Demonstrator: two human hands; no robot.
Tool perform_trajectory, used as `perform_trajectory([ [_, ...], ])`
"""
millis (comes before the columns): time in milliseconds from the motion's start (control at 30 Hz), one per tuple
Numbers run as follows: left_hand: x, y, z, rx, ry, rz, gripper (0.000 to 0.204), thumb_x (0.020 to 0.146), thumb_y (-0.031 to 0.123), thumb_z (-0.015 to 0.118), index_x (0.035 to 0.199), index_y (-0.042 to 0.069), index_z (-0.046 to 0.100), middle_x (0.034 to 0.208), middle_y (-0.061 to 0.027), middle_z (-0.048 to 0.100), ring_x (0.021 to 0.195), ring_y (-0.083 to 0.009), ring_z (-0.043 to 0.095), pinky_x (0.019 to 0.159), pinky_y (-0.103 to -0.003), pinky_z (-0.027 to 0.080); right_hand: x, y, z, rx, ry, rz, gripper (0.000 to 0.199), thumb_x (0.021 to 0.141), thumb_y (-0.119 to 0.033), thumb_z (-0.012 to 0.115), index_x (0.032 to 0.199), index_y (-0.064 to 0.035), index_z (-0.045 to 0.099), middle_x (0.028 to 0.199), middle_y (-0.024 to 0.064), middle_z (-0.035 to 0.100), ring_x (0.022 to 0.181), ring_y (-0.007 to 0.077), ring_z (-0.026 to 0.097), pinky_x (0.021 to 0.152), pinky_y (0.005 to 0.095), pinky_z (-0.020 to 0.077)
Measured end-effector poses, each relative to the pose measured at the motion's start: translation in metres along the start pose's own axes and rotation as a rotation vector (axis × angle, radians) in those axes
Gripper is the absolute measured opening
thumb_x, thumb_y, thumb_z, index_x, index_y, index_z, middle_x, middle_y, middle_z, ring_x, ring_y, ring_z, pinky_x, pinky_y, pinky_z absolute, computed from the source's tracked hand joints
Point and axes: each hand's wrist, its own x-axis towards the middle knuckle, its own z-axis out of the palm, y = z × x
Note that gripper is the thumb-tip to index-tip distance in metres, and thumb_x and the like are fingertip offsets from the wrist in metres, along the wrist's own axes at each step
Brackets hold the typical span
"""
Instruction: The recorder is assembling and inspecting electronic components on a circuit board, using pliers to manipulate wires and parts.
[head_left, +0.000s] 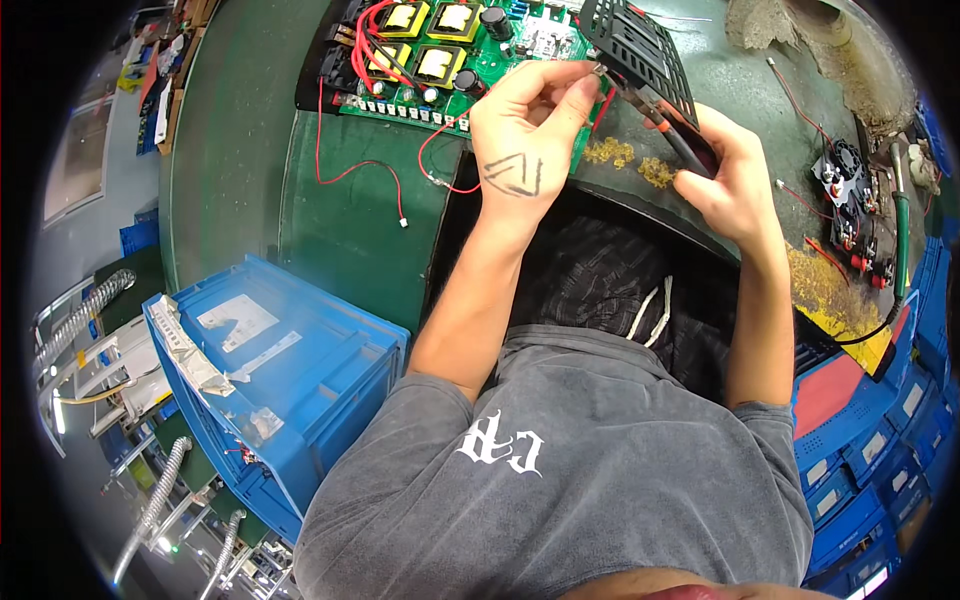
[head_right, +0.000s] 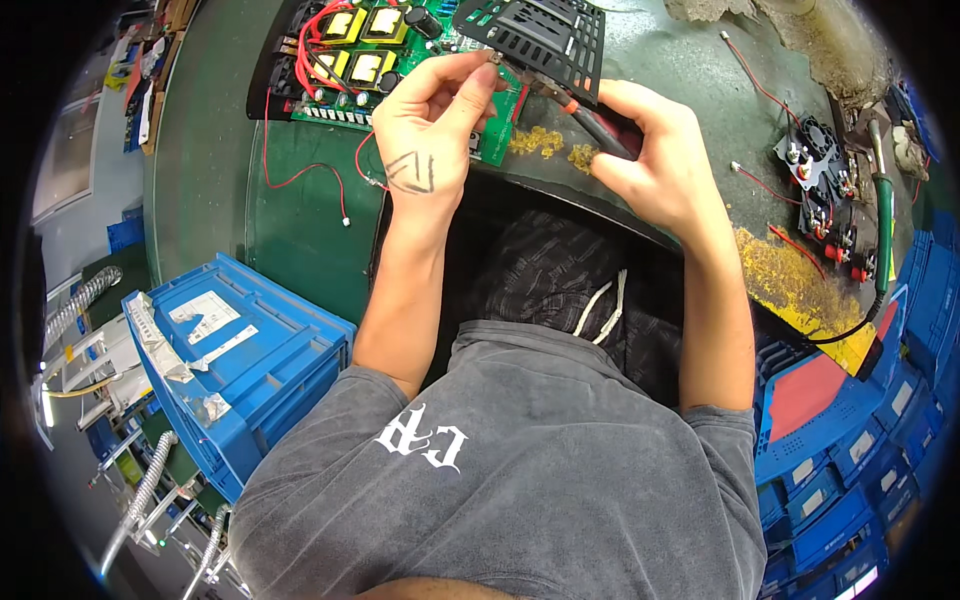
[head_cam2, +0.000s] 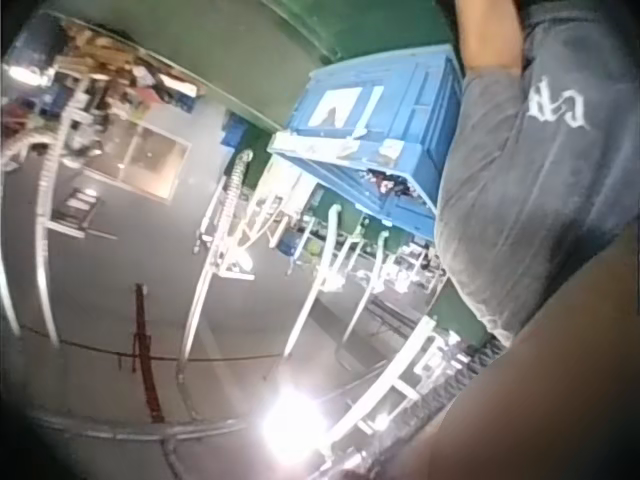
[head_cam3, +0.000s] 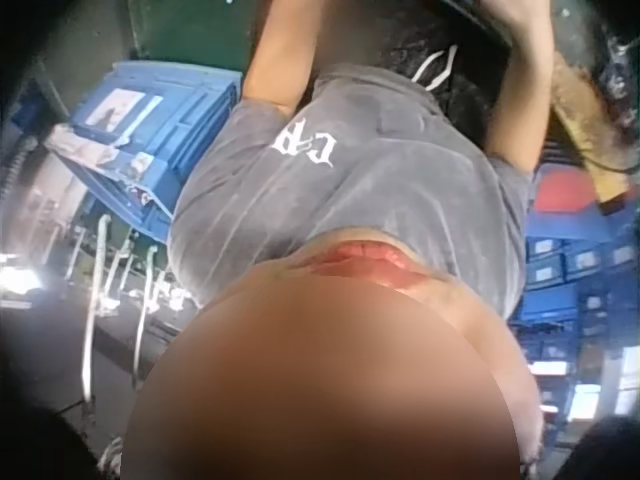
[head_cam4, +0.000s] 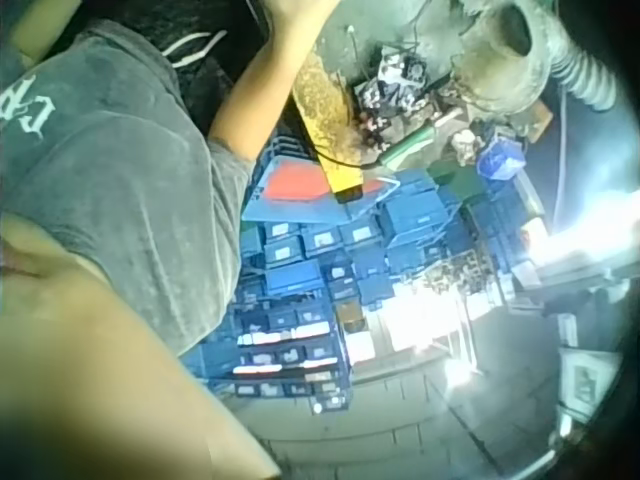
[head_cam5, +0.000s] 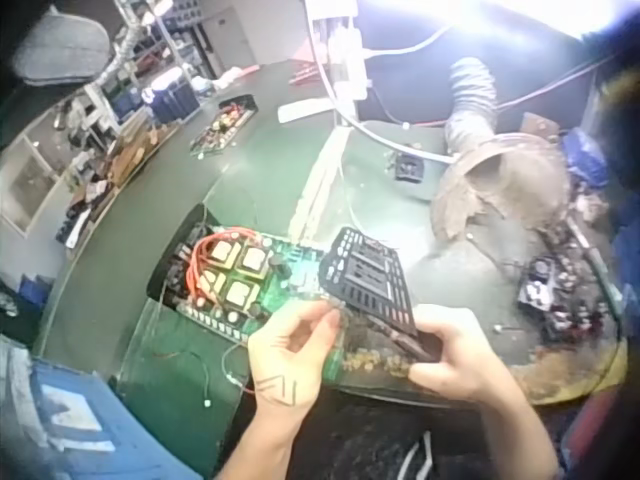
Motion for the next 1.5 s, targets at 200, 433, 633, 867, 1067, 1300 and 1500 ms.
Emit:
perform_trajectory([
  [200,0.0,0.001,0.0,0.002,0.002,-0.015,0.014,0.092,0.001,0.075,0.105,-0.006,0.074,0.087,-0.0018,0.067,0.075,-0.0057,0.059,0.069,-0.02,0.049,-0.001,-0.002,0.003,-0.081,0.036,-0.024,0.053,0.07,0.002,0.055,0.121,0.0048,0.066,0.11,0.0076,0.068,0.105,0.014,0.06,0.099,0.0268,0.0444],
  [433,-0.004,0.002,0.002,0.004,0.0,0.004,0.014,0.093,0.0,0.074,0.106,-0.005,0.074,0.09,-0.0018,0.067,0.078,-0.0058,0.06,0.071,-0.02,0.049,-0.003,-0.004,-0.003,-0.081,-0.011,-0.074,0.052,0.068,-0.001,0.056,0.119,0.0055,0.062,0.108,0.008,0.06,0.101,0.0175,0.056,0.095,0.0267,0.0432],
  [633,-0.005,0.001,0.005,-0.018,0.027,-0.012,0.015,0.094,0.0,0.074,0.108,-0.004,0.074,0.091,-0.0006,0.066,0.08,-0.006,0.059,0.073,-0.02,0.049,-0.003,0.001,-0.005,-0.12,0.021,-0.147,0.048,0.067,-0.001,0.056,0.113,0.0067,0.061,0.101,0.0071,0.056,0.095,0.0157,0.053,0.087,0.0253,0.0422],
  [867,-0.006,-0.001,0.008,-0.042,0.019,-0.004,0.015,0.094,-0.002,0.072,0.108,-0.005,0.074,0.092,-0.0015,0.066,0.081,-0.0068,0.06,0.075,-0.021,0.05,-0.003,0.012,0.0,-0.003,0.039,-0.14,0.039,0.069,0.004,0.053,0.107,0.0054,0.062,0.093,0.0035,0.053,0.086,0.0112,0.05,0.075,0.0226,0.0392],
  [1067,-0.006,-0.002,0.007,-0.016,0.013,0.007,0.015,0.094,-0.002,0.072,0.109,-0.005,0.074,0.093,-0.0022,0.066,0.08,-0.0072,0.061,0.074,-0.021,0.049,-0.001,0.012,-0.002,-0.051,0.019,-0.105,0.04,0.07,0.005,0.053,0.108,0.0051,0.063,0.093,0.0022,0.053,0.083,0.0091,0.049,0.071,0.0216,0.0389],
  [1300,-0.006,-0.001,0.008,-0.01,0.021,0.013,0.015,0.094,0.0,0.073,0.108,-0.005,0.074,0.09,-0.0022,0.065,0.079,-0.0073,0.06,0.073,-0.021,0.049,-0.001,0.019,-0.001,-0.01,0.027,-0.13,0.046,0.07,0.006,0.053,0.115,0.0051,0.064,0.1,0.0021,0.059,0.086,0.0085,0.052,0.074,0.0215,0.0421],
  [1500,-0.005,-0.001,0.008,-0.005,0.021,0.007,0.014,0.094,0.0,0.073,0.107,-0.005,0.074,0.09,-0.0026,0.065,0.079,-0.0073,0.061,0.073,-0.021,0.049,-0.003,0.013,0.003,-0.056,0.045,-0.093,0.052,0.071,0.006,0.054,0.122,0.0044,0.067,0.107,0.0038,0.067,0.088,0.0089,0.055,0.08,0.0223,0.0457],
])
